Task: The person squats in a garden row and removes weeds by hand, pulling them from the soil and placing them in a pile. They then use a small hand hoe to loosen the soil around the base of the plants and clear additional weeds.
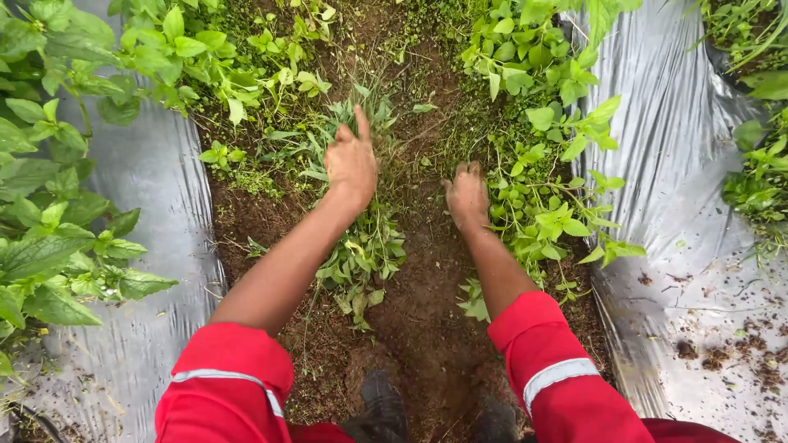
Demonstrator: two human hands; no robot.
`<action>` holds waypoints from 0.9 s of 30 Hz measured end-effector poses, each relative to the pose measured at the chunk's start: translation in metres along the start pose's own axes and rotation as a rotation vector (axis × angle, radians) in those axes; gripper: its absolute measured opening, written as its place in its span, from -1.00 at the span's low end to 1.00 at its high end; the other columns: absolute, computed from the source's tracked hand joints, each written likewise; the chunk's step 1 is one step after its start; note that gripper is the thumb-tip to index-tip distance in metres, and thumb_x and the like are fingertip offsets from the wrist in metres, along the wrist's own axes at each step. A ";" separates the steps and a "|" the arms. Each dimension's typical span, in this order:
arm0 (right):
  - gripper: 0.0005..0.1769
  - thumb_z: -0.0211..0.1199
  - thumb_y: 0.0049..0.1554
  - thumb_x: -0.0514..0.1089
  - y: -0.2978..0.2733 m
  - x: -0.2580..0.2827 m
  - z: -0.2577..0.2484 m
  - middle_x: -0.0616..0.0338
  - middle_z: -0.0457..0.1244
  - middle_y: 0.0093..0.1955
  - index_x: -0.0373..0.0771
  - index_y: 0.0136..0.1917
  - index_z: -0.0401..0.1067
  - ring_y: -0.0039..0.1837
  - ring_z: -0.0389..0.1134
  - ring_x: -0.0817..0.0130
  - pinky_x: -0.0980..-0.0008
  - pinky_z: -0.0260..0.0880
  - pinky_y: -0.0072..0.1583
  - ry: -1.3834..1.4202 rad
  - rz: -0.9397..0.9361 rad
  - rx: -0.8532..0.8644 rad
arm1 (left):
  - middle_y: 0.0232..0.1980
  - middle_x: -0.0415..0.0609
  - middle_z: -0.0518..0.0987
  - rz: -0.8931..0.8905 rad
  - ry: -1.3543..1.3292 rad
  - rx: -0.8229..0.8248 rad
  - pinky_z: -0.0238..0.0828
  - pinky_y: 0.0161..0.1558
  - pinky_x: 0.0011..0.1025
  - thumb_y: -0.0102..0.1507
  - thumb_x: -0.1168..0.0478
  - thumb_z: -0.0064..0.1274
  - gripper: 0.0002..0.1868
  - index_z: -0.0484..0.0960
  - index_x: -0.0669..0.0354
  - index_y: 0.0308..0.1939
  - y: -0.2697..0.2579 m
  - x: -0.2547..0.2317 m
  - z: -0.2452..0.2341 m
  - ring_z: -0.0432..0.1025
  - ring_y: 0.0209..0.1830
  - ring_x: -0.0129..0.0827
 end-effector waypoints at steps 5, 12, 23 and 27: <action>-0.73 0.09 0.29 -0.23 0.028 -0.048 0.066 -0.26 0.31 0.12 -0.48 0.14 0.46 0.03 0.47 -0.11 0.03 0.58 0.01 -0.086 -0.049 -0.073 | 0.46 0.27 0.26 0.066 0.033 -0.073 0.37 0.05 -0.05 0.41 0.04 -0.02 -0.13 -0.13 0.19 0.66 -0.031 -0.009 -0.023 0.29 0.25 0.02; -0.77 0.14 0.20 -0.23 0.022 -0.076 0.089 -0.37 0.32 -0.07 -0.45 -0.03 0.52 0.05 0.40 -0.32 -0.12 0.32 0.00 0.465 0.030 -0.265 | 0.21 0.27 0.54 0.474 -0.559 -0.024 0.55 -0.51 -0.33 0.37 0.07 -0.13 -0.41 0.30 0.25 0.45 -0.005 -0.124 0.026 0.57 -0.33 -0.23; -0.83 0.23 0.22 -0.21 -0.069 -0.055 0.090 0.03 0.40 -0.12 -0.21 0.05 0.58 0.02 0.47 0.07 0.17 0.46 0.08 0.363 -0.140 -0.205 | 0.56 0.38 0.13 0.221 -0.423 0.127 0.51 0.21 -0.12 0.35 -0.54 -0.47 0.16 -0.05 0.53 0.56 0.045 -0.146 0.050 0.18 0.55 -0.01; -0.82 0.23 0.23 -0.24 -0.081 -0.057 0.074 -0.02 0.40 -0.06 -0.29 0.09 0.54 0.06 0.46 0.07 0.20 0.43 0.11 0.502 -0.112 -0.248 | 0.22 0.19 0.39 0.162 -0.251 0.009 0.61 -0.14 -0.26 0.23 -0.63 -0.22 0.06 0.28 0.28 0.34 0.084 -0.179 0.076 0.34 0.29 -0.09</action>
Point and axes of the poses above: each hand's wrist, its own y-axis towards the middle knuckle, its own z-axis out of the palm, x = y × z, the point moved 4 cm from there along y, towards the middle knuckle
